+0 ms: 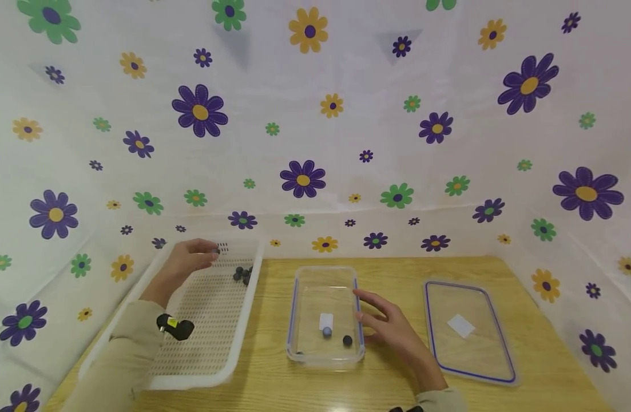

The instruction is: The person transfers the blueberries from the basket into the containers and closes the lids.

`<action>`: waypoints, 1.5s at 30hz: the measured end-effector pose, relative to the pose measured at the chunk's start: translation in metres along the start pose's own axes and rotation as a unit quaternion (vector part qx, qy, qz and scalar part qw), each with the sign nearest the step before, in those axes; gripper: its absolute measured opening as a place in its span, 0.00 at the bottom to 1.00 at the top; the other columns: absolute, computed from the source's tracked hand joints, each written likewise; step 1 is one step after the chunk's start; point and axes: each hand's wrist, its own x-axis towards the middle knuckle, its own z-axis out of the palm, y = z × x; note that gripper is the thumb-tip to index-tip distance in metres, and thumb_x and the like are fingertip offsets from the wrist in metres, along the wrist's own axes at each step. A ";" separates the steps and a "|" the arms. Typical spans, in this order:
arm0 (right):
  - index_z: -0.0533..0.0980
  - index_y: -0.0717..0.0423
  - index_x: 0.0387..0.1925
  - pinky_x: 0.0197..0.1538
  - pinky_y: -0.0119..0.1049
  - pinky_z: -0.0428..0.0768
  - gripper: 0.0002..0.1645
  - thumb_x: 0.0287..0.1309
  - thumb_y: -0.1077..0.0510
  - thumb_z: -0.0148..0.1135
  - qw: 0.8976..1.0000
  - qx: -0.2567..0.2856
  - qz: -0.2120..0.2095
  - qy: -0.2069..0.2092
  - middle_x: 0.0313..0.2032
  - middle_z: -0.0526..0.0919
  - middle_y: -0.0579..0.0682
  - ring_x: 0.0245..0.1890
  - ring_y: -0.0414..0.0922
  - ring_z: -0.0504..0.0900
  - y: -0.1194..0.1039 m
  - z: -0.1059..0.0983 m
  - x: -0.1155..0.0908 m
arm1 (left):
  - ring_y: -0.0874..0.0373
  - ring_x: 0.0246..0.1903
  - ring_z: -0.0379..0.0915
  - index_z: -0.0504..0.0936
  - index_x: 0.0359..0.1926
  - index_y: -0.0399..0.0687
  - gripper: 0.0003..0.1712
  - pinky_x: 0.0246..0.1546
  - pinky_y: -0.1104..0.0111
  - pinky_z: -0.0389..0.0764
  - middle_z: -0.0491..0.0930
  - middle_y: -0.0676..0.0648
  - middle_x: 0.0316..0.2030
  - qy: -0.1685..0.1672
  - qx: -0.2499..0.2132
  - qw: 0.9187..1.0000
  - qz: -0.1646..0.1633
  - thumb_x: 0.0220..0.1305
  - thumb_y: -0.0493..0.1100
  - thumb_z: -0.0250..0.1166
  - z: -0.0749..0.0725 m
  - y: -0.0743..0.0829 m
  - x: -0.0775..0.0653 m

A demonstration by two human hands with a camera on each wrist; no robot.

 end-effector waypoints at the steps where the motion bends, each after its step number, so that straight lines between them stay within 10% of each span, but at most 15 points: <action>1: 0.61 0.55 0.77 0.54 0.53 0.83 0.35 0.75 0.55 0.58 1.000 0.002 0.000 0.000 0.79 0.50 0.61 0.73 0.72 0.57 0.000 0.000 0.000 | 0.49 0.45 0.78 0.79 0.59 0.32 0.21 0.53 0.59 0.81 0.81 0.40 0.47 0.002 0.000 1.000 0.009 0.69 0.38 0.67 0.000 0.004 -0.003; 25: 0.60 0.55 0.78 0.53 0.54 0.84 0.36 0.75 0.55 0.59 1.000 0.008 -0.002 -0.006 0.79 0.49 0.61 0.73 0.72 0.58 -0.001 -0.002 -0.001 | 0.56 0.49 0.80 0.80 0.56 0.33 0.17 0.50 0.71 0.81 0.79 0.39 0.52 -0.001 -0.132 0.978 0.163 0.68 0.31 0.67 0.051 0.088 -0.083; 45: 0.61 0.54 0.78 0.52 0.53 0.84 0.36 0.74 0.54 0.59 1.000 -0.006 0.009 0.004 0.79 0.50 0.60 0.74 0.72 0.55 -0.002 0.001 0.002 | 0.46 0.47 0.81 0.82 0.51 0.33 0.14 0.51 0.67 0.83 0.82 0.36 0.48 0.029 -0.207 0.945 0.253 0.65 0.26 0.67 0.128 0.102 -0.109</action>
